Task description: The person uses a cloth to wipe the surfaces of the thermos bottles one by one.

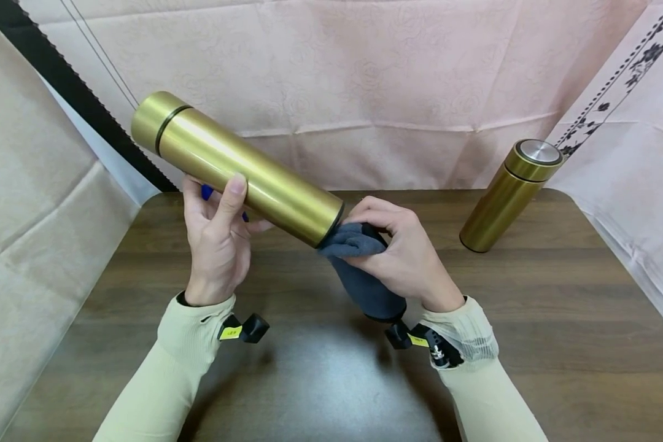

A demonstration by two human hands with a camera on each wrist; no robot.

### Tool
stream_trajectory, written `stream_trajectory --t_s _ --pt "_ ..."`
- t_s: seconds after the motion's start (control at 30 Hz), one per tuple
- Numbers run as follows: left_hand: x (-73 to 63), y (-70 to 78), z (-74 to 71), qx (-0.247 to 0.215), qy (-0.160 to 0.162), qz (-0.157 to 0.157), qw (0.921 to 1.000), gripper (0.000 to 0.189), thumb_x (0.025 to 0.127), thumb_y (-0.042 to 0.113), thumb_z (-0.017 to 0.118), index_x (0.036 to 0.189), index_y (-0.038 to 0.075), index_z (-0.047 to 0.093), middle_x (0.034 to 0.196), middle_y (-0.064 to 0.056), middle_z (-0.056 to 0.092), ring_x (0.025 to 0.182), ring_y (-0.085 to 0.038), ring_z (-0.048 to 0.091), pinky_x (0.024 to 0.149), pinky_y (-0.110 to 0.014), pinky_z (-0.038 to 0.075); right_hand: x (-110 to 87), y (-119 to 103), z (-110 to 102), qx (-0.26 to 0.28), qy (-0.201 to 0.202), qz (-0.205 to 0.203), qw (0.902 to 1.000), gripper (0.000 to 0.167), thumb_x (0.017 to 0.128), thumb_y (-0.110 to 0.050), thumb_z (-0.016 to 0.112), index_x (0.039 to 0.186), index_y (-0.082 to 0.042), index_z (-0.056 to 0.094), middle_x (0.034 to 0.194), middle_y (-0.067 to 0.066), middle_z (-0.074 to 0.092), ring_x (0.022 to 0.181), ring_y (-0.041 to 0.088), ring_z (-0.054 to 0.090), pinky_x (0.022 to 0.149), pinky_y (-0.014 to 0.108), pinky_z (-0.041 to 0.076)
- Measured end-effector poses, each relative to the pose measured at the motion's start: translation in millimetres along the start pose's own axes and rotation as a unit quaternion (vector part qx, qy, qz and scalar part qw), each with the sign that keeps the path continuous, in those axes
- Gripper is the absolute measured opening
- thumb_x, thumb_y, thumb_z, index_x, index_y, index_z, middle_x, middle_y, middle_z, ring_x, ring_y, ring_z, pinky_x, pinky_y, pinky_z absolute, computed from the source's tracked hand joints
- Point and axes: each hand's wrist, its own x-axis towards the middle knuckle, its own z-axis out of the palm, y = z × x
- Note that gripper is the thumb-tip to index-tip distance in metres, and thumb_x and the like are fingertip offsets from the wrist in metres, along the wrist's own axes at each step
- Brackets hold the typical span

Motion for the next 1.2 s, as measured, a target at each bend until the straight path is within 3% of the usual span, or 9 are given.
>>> stream_trajectory --t_s 0.13,0.47,0.77,0.97,1.2 --pt "0.0 1.6 -0.8 0.013 0.001 -0.003 0.9999 0.040 0.096 0.009 0.069 0.126 0.012 0.043 0.113 -0.013 0.061 0.091 -0.025 0.073 0.055 -0.039 0.062 -0.6 -2.8 -1.3 0.020 -0.010 -0.020 0.9996 0.023 0.080 -0.001 0.083 0.095 -0.018 0.079 0.096 -0.005 0.067 0.093 0.017 0.064 0.086 0.031 0.055" --pt "-0.4 1.7 2.6 0.025 0.009 -0.001 0.9997 0.044 0.095 0.008 0.070 0.129 0.014 0.043 0.110 -0.012 0.063 0.089 -0.024 0.073 0.055 -0.040 0.063 -1.3 0.4 -7.1 0.010 0.032 -0.006 0.9994 0.025 0.080 -0.001 0.083 0.099 -0.016 0.079 0.098 -0.004 0.069 0.091 0.018 0.066 0.082 0.028 0.057" --pt "-0.9 2.0 2.9 -0.006 -0.005 -0.007 0.9999 0.048 0.094 0.006 0.070 0.133 0.015 0.042 0.111 -0.012 0.062 0.088 -0.025 0.074 0.057 -0.041 0.063 0.4 5.3 -7.1 0.005 0.077 0.015 0.9969 0.022 0.080 -0.001 0.084 0.098 -0.014 0.079 0.097 0.000 0.070 0.092 0.018 0.066 0.079 0.027 0.057" --pt "-1.7 -0.3 3.7 -0.008 -0.012 -0.007 0.9999 0.049 0.094 0.003 0.070 0.133 0.015 0.042 0.109 -0.013 0.062 0.083 -0.025 0.075 0.055 -0.037 0.062 0.9 6.3 -6.5 -0.031 0.070 0.044 0.9961 0.021 0.081 -0.003 0.084 0.096 -0.016 0.079 0.097 -0.004 0.069 0.091 0.013 0.066 0.079 0.026 0.057" --pt "-3.0 -2.3 3.4 0.031 -0.002 -0.011 0.9995 0.046 0.095 0.006 0.069 0.131 0.015 0.043 0.109 -0.011 0.063 0.083 -0.022 0.073 0.051 -0.032 0.061 0.2 3.7 -7.8 -0.053 0.041 0.048 0.9966 0.022 0.080 -0.001 0.083 0.095 -0.016 0.078 0.097 -0.006 0.068 0.090 0.010 0.064 0.079 0.023 0.055"
